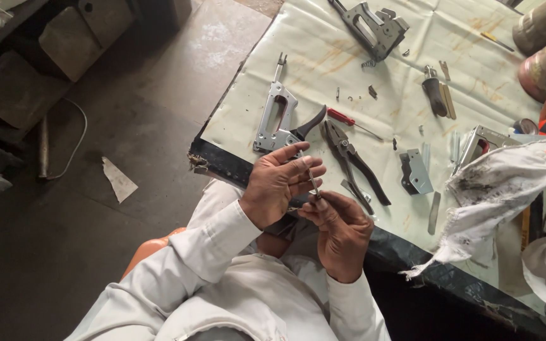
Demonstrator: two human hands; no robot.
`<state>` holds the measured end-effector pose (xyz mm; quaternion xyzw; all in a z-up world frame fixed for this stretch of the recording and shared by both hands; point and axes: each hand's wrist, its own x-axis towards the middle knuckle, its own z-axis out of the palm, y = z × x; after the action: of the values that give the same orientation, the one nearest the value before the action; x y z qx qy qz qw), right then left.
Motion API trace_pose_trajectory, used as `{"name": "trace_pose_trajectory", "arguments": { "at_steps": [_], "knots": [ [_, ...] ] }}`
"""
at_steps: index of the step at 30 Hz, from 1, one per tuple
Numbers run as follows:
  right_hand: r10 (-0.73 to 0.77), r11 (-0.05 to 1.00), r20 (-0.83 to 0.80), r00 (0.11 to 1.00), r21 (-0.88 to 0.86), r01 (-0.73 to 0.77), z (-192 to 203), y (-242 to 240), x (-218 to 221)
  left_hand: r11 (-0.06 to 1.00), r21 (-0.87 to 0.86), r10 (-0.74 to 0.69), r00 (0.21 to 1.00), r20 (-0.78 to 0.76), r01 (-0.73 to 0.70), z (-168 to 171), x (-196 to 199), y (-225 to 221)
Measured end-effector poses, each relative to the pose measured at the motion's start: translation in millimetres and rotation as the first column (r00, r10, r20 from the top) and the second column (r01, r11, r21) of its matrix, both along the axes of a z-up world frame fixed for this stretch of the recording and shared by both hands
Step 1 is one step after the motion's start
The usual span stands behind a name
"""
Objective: The recorder is repairing or assembling a manual staple gun by manipulating internal parts and using pliers.
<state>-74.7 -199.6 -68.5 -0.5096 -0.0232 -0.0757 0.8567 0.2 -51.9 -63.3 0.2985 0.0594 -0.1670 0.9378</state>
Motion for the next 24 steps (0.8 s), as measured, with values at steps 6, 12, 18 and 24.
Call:
{"name": "trace_pose_trajectory", "arguments": {
  "at_steps": [6,12,18,24],
  "knots": [
    [0.005,1.000,0.016,1.000,0.003,-0.005,4.8,1.8,0.3,1.000,-0.009,-0.025,1.000,-0.015,0.025,3.7,-3.3,0.5],
    [-0.118,0.987,0.032,0.992,-0.101,0.121,7.1,5.2,0.5,0.999,0.002,-0.051,0.998,-0.033,0.051,-0.5,-6.0,-2.0],
    [-0.153,0.975,0.103,0.983,-0.145,0.167,15.0,10.6,1.5,0.996,-0.071,-0.063,0.996,-0.062,0.059,-2.2,-4.5,-3.6],
    [-0.234,0.877,0.207,0.950,-0.378,0.298,14.1,20.7,15.1,0.989,-0.145,0.028,0.999,-0.027,-0.032,5.4,0.6,5.1]
  ]
}}
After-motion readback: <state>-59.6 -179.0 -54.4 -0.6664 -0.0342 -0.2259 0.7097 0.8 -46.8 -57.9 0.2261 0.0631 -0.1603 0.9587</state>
